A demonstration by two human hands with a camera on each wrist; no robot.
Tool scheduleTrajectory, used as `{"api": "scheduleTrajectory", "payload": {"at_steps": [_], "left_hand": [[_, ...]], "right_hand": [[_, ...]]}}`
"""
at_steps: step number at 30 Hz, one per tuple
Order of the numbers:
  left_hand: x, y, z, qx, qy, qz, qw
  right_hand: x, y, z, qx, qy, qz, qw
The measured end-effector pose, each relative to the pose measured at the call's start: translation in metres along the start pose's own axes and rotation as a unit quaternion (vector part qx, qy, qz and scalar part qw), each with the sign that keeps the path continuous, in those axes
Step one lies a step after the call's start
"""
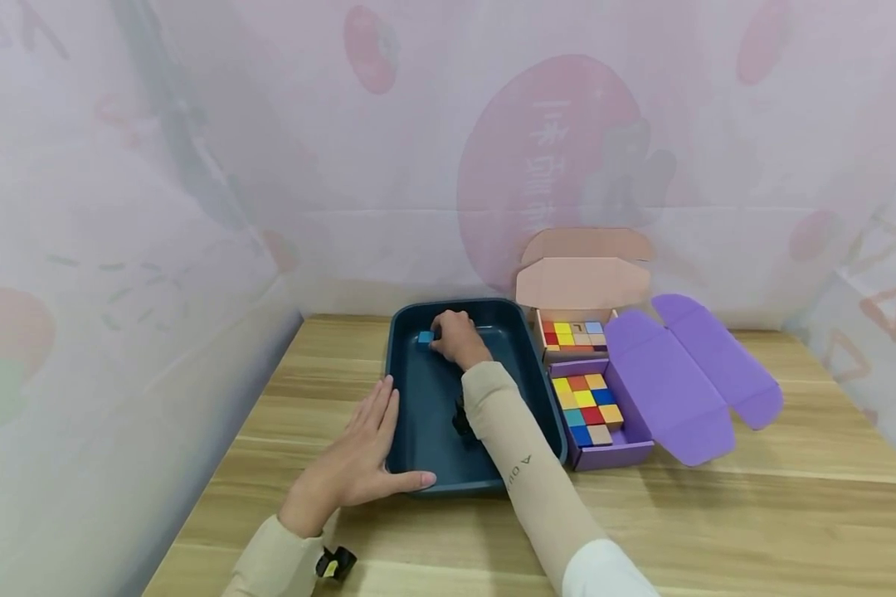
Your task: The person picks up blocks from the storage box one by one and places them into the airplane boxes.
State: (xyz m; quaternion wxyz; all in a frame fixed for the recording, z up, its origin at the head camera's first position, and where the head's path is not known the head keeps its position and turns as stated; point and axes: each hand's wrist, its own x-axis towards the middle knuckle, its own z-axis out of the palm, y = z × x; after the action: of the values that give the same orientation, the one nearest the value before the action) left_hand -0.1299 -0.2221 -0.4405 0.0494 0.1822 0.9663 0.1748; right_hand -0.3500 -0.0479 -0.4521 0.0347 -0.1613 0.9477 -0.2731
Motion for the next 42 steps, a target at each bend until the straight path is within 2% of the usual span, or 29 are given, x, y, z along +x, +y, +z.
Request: {"api": "scheduleTrajectory", "payload": {"at_steps": [10, 19, 31, 37, 42], "left_hand": [[0.001, -0.001, 0.002, -0.005, -0.006, -0.001, 1.0000], [0.004, -0.004, -0.002, -0.015, -0.005, 0.006, 0.9999], [0.004, -0.006, -0.005, -0.016, 0.000, 0.007, 0.9999], [0.004, -0.009, -0.006, -0.017, -0.003, 0.001, 0.9999], [0.003, -0.010, -0.005, -0.011, 0.000, 0.002, 0.9999]], "right_hand": [[-0.011, 0.004, -0.017, 0.011, -0.020, 0.005, 0.9997], [-0.029, 0.004, -0.042, 0.019, -0.018, -0.025, 0.9993], [-0.064, -0.002, -0.079, -0.009, -0.002, -0.078, 0.9969], [-0.083, 0.002, -0.098, 0.011, -0.001, -0.090, 0.9958], [-0.101, 0.007, -0.112, 0.035, -0.007, -0.083, 0.9959]]}}
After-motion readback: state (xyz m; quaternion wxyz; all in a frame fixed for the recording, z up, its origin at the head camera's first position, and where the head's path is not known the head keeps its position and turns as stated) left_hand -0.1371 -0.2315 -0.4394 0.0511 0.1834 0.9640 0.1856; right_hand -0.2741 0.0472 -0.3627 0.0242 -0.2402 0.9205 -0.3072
